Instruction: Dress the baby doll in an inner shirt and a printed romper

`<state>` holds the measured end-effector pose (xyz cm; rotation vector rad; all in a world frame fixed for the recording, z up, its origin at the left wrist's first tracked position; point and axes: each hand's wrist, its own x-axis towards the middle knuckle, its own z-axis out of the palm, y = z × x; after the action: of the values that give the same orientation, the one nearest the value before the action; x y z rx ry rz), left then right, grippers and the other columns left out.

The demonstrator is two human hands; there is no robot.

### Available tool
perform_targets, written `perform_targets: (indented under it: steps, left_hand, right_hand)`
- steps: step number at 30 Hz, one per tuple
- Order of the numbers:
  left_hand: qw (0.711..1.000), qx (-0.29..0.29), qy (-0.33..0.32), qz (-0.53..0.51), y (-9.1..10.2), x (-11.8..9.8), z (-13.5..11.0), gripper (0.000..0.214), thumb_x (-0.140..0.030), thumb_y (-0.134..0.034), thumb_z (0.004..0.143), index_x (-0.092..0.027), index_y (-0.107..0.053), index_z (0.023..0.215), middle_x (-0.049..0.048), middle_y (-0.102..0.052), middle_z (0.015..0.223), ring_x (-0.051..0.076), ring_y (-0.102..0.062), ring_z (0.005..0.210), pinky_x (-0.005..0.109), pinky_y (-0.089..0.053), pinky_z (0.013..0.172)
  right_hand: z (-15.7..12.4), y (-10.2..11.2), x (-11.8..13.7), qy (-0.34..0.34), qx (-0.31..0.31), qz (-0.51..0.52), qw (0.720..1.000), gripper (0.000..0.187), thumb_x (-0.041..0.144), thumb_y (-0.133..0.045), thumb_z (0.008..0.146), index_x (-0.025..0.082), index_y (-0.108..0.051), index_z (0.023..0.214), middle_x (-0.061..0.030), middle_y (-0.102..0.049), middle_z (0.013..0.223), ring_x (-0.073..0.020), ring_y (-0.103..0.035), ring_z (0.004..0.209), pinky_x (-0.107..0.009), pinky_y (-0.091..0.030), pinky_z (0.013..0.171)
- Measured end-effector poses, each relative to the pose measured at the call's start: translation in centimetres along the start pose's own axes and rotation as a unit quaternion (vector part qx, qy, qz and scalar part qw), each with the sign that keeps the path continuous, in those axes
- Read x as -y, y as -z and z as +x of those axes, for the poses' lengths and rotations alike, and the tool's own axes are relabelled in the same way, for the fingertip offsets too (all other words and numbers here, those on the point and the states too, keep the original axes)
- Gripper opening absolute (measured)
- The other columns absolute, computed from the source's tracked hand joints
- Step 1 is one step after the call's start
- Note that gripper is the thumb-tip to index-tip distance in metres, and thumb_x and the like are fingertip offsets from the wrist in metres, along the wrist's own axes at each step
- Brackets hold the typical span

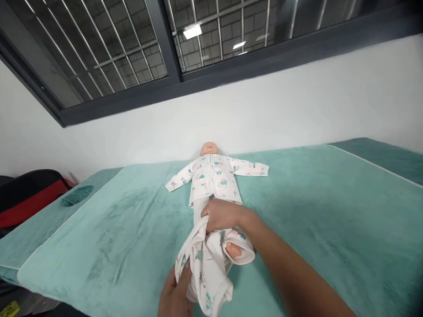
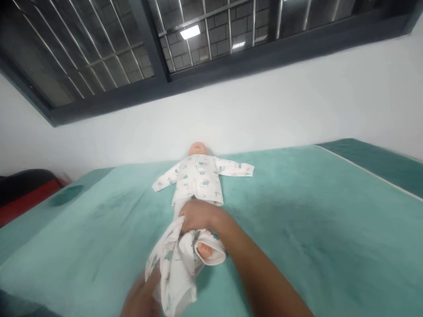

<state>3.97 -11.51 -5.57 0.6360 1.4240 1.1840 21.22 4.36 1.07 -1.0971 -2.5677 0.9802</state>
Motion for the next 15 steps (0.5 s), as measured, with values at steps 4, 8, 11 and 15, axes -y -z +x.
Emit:
perform_targets:
  steps: [4, 8, 11, 15]
  left_hand:
    - [1.0, -0.019, -0.011, 0.02, -0.7, -1.6, 1.1, 0.043, -0.047, -0.076, 0.068, -0.02, -0.073, 0.102, 0.0116, -0.072, 0.109, 0.034, -0.064, 0.107, 0.039, -0.052, 0.085]
    - [1.0, 0.01, 0.002, -0.015, -1.8, -2.7, 1.5, 0.051, -0.047, -0.078, 0.066, -0.017, -0.071, 0.106, 0.0139, -0.072, 0.105, 0.032, -0.066, 0.101, 0.04, -0.05, 0.086]
    - [0.999, 0.039, -0.017, -0.024, -2.6, -3.2, 1.7, 0.051, -0.046, -0.075, 0.07, -0.015, -0.069, 0.109, 0.0132, -0.072, 0.1, 0.03, -0.067, 0.095, 0.037, -0.051, 0.079]
    - [0.997, 0.028, -0.073, 0.019, -3.1, -4.6, 2.1, 0.038, -0.041, -0.07, 0.076, -0.021, -0.068, 0.108, 0.006, -0.072, 0.094, 0.024, -0.065, 0.085, 0.03, -0.049, 0.068]
  right_hand:
    - [0.0, -0.2, 0.7, -0.008, -0.034, -0.087, 0.996, 0.03, 0.047, -0.068, 0.066, 0.018, -0.062, 0.058, -0.0023, -0.06, 0.059, -0.0132, -0.049, 0.054, -0.026, -0.029, 0.049]
    - [0.1, 0.1, 0.7, 0.025, -0.033, -0.05, 0.998, 0.028, 0.043, -0.066, 0.072, 0.018, -0.062, 0.06, -0.0013, -0.061, 0.062, -0.0123, -0.049, 0.056, -0.025, -0.03, 0.05]
    - [-0.2, 0.7, 0.3, 0.043, -0.022, 0.047, 0.998, 0.02, 0.035, -0.066, 0.072, 0.018, -0.061, 0.064, 0.0007, -0.062, 0.068, -0.0125, -0.053, 0.062, -0.023, -0.034, 0.054]
    - [-0.8, 1.5, 0.0, 0.043, -0.011, 0.176, 0.983, 0.02, 0.038, -0.067, 0.075, 0.019, -0.064, 0.077, 0.001, -0.068, 0.084, -0.0155, -0.06, 0.077, -0.023, -0.041, 0.063]
